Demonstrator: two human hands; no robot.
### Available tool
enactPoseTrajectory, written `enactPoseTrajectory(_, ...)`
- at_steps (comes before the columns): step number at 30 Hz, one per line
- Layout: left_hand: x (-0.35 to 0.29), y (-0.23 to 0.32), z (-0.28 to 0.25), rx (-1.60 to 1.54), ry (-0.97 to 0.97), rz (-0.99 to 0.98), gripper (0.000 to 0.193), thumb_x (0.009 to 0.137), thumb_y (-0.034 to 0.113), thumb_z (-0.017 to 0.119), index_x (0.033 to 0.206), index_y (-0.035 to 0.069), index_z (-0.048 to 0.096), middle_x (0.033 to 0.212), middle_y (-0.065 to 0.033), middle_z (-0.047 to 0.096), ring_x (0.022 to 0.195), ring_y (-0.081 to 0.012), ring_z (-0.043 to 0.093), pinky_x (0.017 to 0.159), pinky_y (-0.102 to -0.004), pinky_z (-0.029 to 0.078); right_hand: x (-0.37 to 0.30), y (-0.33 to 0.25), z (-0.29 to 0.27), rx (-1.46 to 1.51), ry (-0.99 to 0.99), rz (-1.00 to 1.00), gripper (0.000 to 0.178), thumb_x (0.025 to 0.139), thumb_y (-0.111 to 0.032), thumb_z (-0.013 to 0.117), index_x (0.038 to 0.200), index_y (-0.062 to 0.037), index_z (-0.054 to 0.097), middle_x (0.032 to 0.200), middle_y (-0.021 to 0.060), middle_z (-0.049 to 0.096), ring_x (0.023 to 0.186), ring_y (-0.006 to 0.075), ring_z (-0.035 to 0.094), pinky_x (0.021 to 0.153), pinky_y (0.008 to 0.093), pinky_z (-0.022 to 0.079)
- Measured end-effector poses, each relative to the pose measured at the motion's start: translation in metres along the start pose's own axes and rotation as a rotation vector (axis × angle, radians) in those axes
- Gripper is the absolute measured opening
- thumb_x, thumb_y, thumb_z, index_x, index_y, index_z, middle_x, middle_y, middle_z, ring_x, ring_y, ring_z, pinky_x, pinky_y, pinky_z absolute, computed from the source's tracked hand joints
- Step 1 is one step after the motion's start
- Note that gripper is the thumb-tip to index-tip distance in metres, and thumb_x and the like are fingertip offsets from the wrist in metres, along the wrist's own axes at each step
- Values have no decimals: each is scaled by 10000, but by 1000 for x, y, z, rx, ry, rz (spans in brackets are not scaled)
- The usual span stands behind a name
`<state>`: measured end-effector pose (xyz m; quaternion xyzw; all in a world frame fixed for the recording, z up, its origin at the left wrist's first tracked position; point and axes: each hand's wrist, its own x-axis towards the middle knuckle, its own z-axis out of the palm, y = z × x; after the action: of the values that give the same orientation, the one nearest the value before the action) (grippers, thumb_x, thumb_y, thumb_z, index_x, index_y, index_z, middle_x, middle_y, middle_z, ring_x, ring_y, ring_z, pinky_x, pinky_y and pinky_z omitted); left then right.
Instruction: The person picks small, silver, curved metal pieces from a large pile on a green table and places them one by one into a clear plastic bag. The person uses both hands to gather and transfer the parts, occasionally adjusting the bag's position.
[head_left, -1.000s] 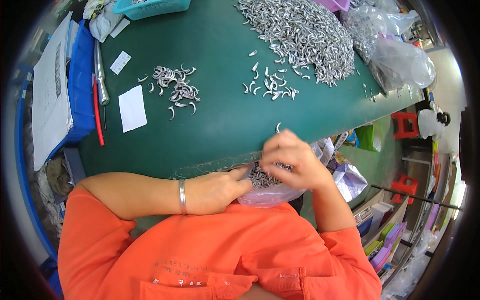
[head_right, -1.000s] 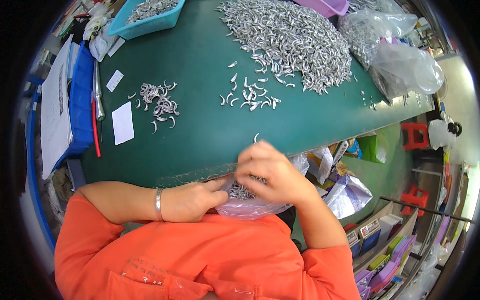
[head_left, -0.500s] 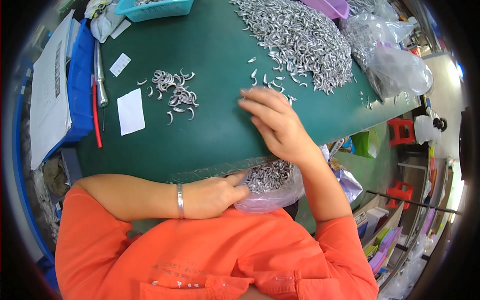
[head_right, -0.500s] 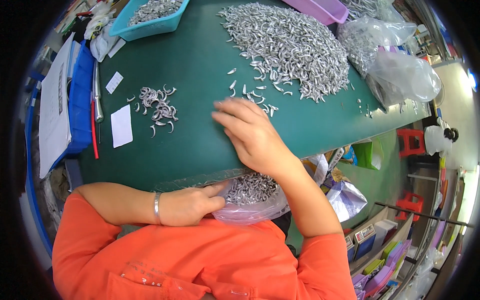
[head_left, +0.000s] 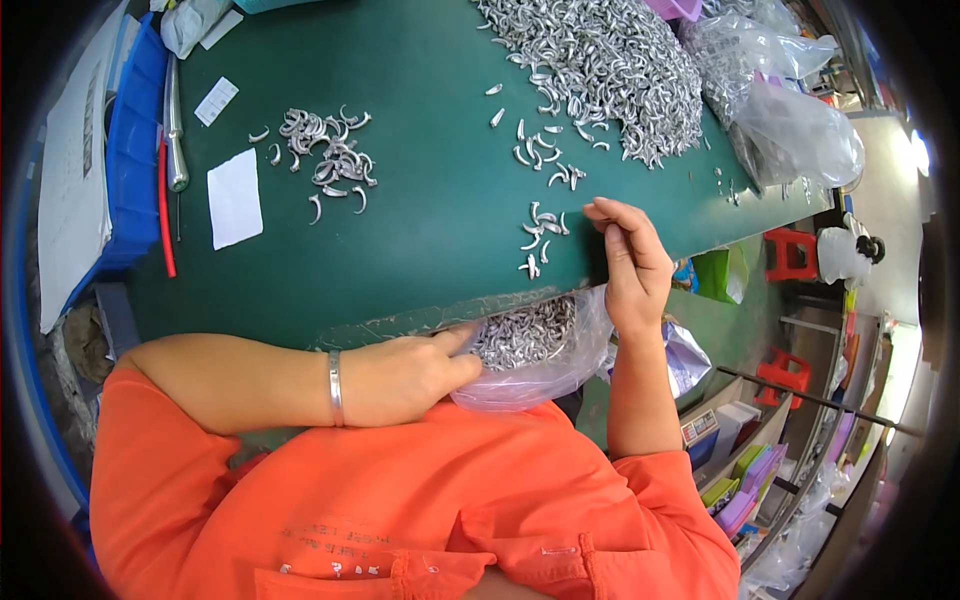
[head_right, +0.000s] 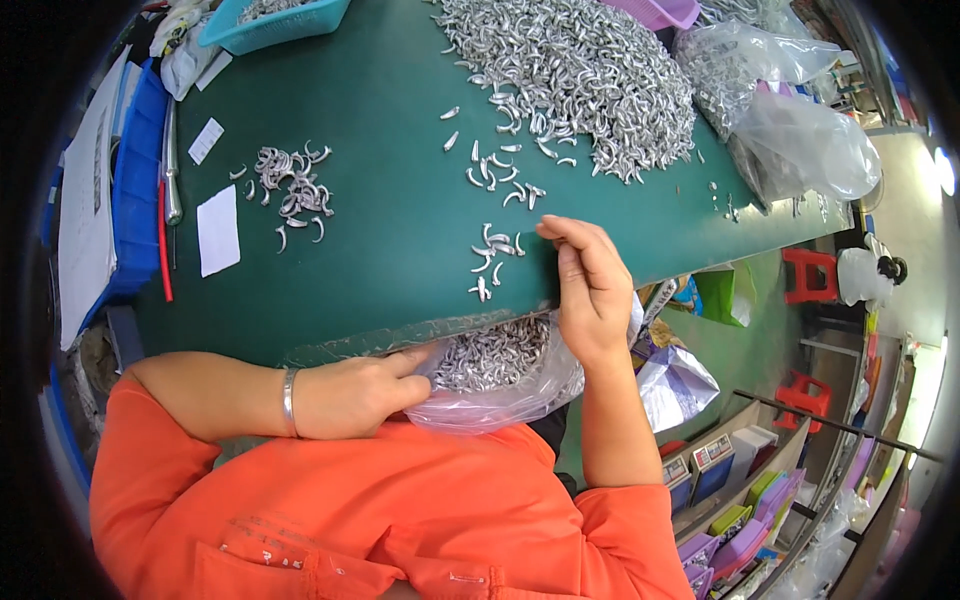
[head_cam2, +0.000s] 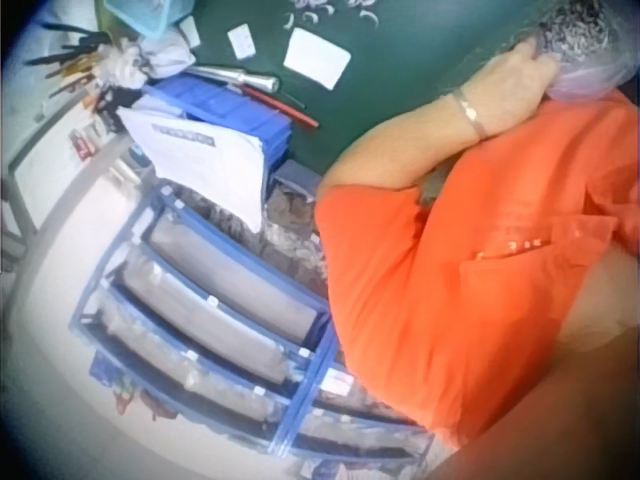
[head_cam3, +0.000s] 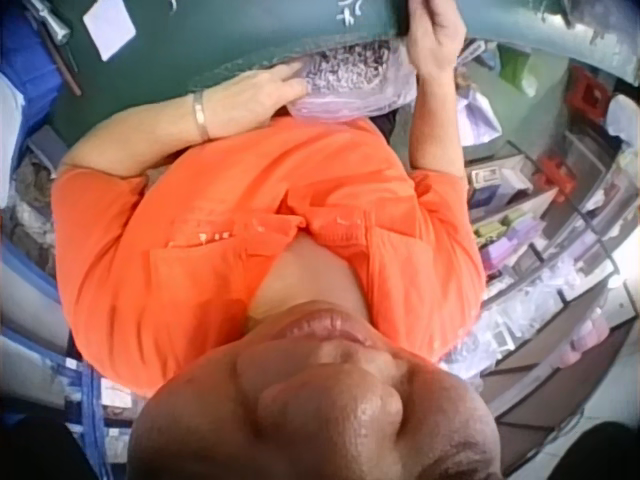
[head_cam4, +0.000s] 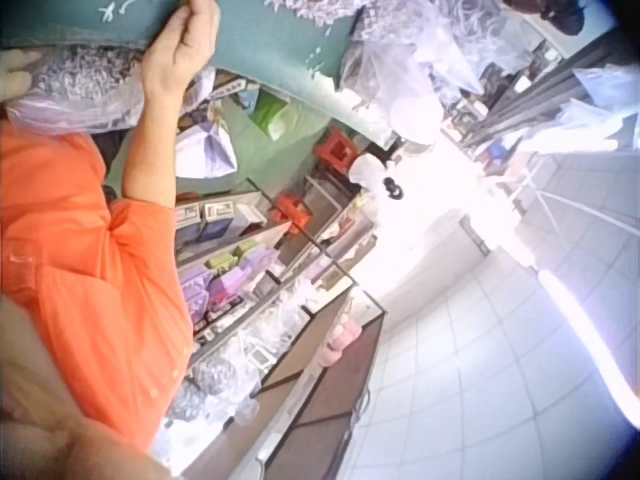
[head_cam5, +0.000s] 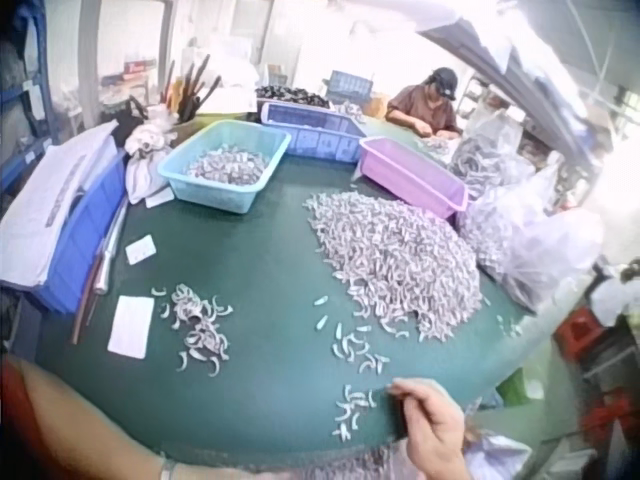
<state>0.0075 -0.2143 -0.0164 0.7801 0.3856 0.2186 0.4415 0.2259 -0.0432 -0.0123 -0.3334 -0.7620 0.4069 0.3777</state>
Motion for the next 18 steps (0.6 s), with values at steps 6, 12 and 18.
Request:
enactPoseTrajectory(6, 3, -3, 0, -21, 33, 28, 154, 821, 17, 548, 965, -20, 508, 1344, -386, 386, 970, -485, 609, 843, -460, 532, -13, -3, -9, -282, -189, -277, 223, 748, 89, 691, 942, -20, 683, 965, 107, 678, 859, 255, 625, 783, 346, 494)
enactPoseTrajectory(12, 3, -3, 2, 18, 58, 38, 123, 832, 28, 537, 943, -20, 512, 1317, -367, 405, 978, -470, 605, 830, -461, 529, -8, -20, 8, -396, -148, -338, 247, 727, 58, 728, 953, -35, 690, 989, 94, 673, 880, 268, 619, 786, 349, 495)
enactPoseTrajectory(18, 2, -4, 4, 1, 55, 38, 108, 840, 38, 538, 923, -25, 511, 1248, -342, 441, 950, -452, 610, 806, -460, 532, -23, -8, -1, -275, -277, -249, 230, 714, 62, 729, 919, -35, 687, 953, 84, 658, 877, 257, 616, 760, 344, 491)
